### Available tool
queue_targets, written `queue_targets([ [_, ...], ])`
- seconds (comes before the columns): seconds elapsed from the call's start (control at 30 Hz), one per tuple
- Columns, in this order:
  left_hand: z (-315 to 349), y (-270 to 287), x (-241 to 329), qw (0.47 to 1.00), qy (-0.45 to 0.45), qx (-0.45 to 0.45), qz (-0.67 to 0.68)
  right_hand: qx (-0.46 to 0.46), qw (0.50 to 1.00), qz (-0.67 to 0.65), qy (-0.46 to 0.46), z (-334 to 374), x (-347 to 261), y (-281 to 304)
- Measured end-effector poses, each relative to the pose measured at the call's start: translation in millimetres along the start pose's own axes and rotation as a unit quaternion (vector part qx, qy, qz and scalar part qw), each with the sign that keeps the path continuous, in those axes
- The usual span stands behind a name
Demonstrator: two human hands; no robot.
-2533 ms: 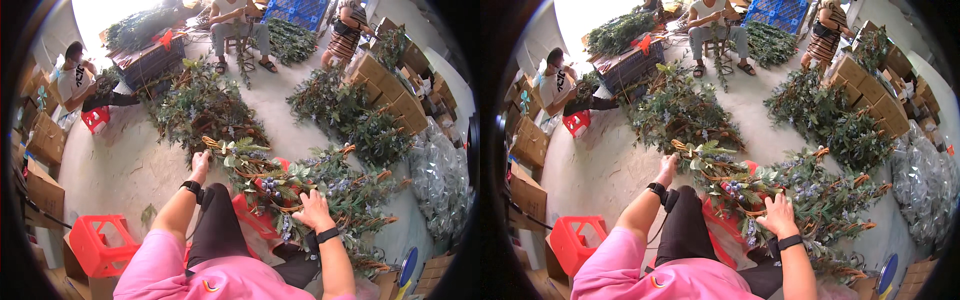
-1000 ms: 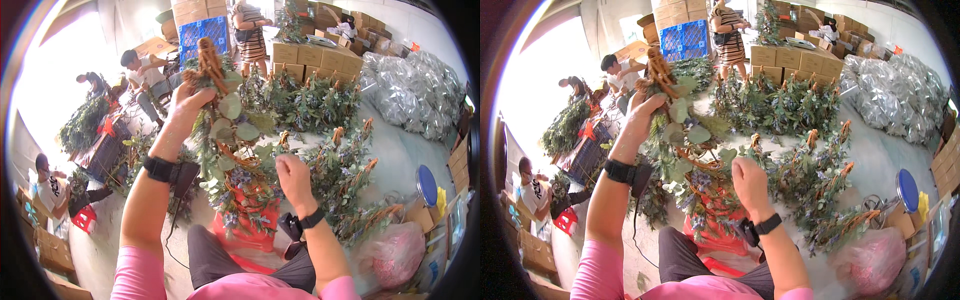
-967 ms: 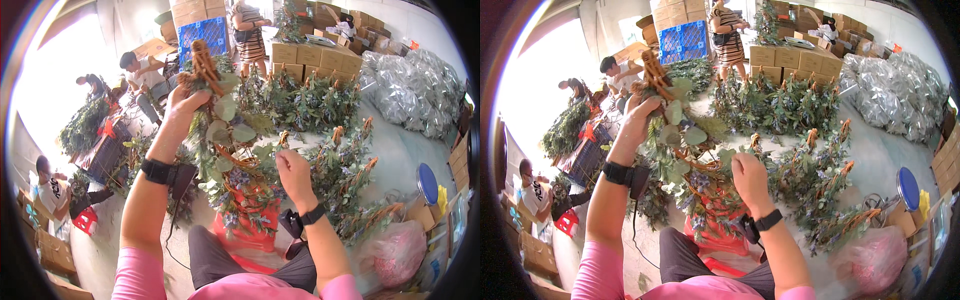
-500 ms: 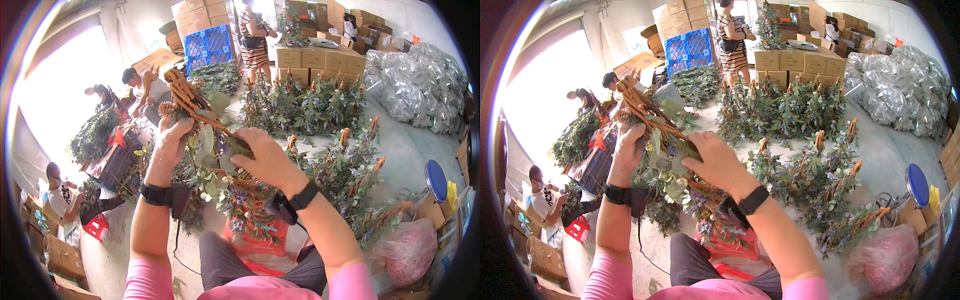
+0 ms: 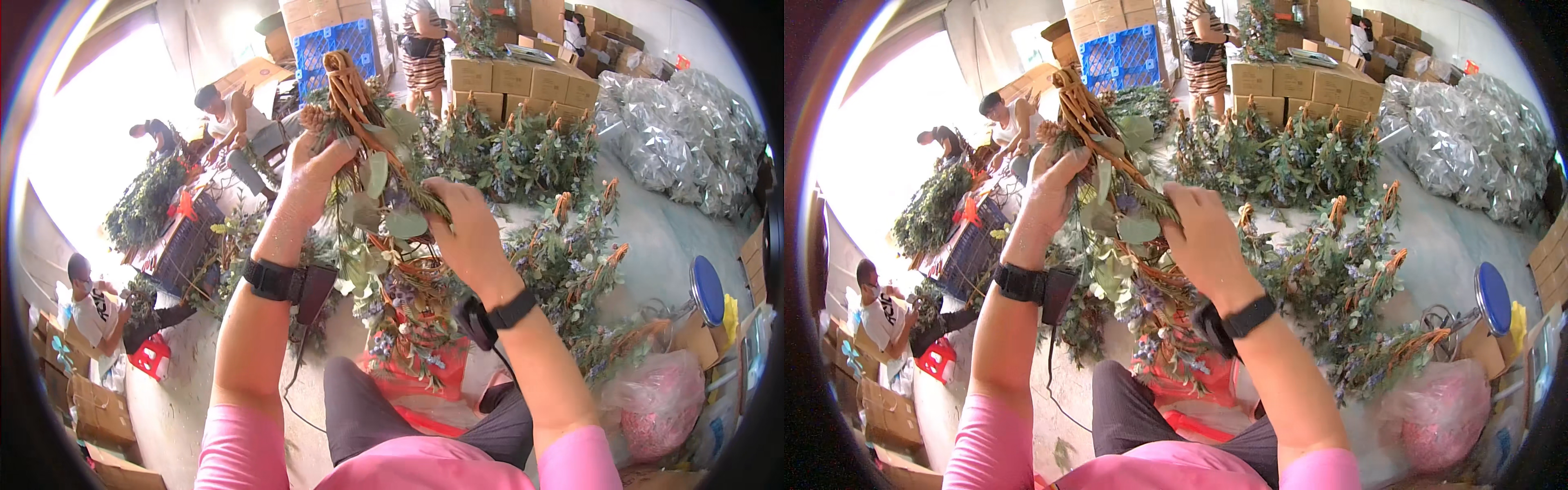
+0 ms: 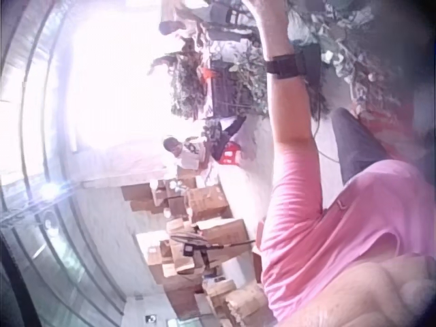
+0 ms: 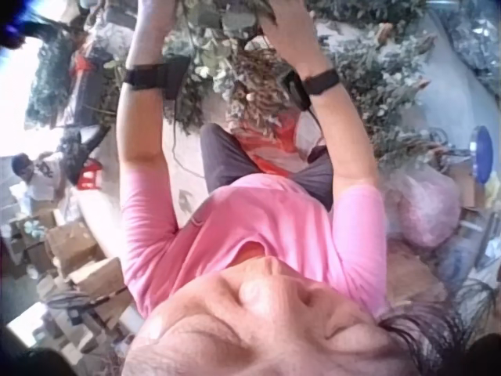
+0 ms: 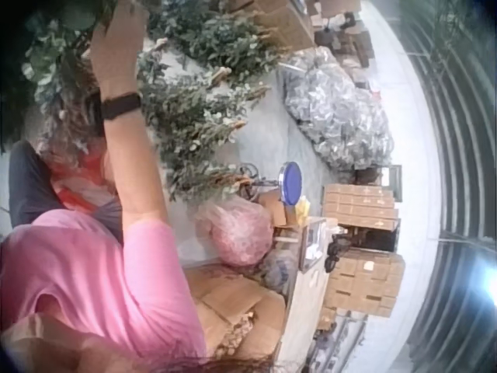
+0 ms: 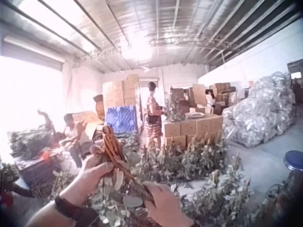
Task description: Manually arranging and securing artificial leaves, pine branches, and flowers onto a vine or garland base.
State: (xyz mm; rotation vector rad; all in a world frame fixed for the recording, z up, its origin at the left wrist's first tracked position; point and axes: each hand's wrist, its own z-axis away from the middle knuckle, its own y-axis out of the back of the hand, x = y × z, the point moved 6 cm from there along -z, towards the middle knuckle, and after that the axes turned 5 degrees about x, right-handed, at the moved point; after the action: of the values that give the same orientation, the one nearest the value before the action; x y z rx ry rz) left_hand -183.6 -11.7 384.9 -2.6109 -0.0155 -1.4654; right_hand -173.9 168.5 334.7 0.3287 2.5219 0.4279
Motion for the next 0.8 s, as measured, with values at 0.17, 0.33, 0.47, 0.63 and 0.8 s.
queue_targets([
  [0.17,-11.8,-10.7,-7.9,0.999,0.005,-0.023,-0.047,0.123,0.988,0.097,0.003,72.1,7.0,14.2],
  [0.33,-10.6,-21.9,-8.6,0.999,0.009,-0.023,-0.039,0.023,0.992,0.098,-0.073,95.3,18.1,-29.2],
  [0.47,-12.2,-20.7,-11.0,1.000,0.012,-0.002,-0.028,-0.014,0.983,0.183,-0.020,95.9,13.9,-36.3],
  [0.63,-12.8,-22.3,-12.1,0.999,0.003,-0.007,-0.033,-0.088,0.982,-0.060,-0.158,82.8,27.6,-37.0],
  [0.8,-10.4,-22.5,-7.6,0.999,-0.001,0.006,-0.048,-0.096,0.824,-0.395,-0.395,75.6,34.5,-40.4],
])
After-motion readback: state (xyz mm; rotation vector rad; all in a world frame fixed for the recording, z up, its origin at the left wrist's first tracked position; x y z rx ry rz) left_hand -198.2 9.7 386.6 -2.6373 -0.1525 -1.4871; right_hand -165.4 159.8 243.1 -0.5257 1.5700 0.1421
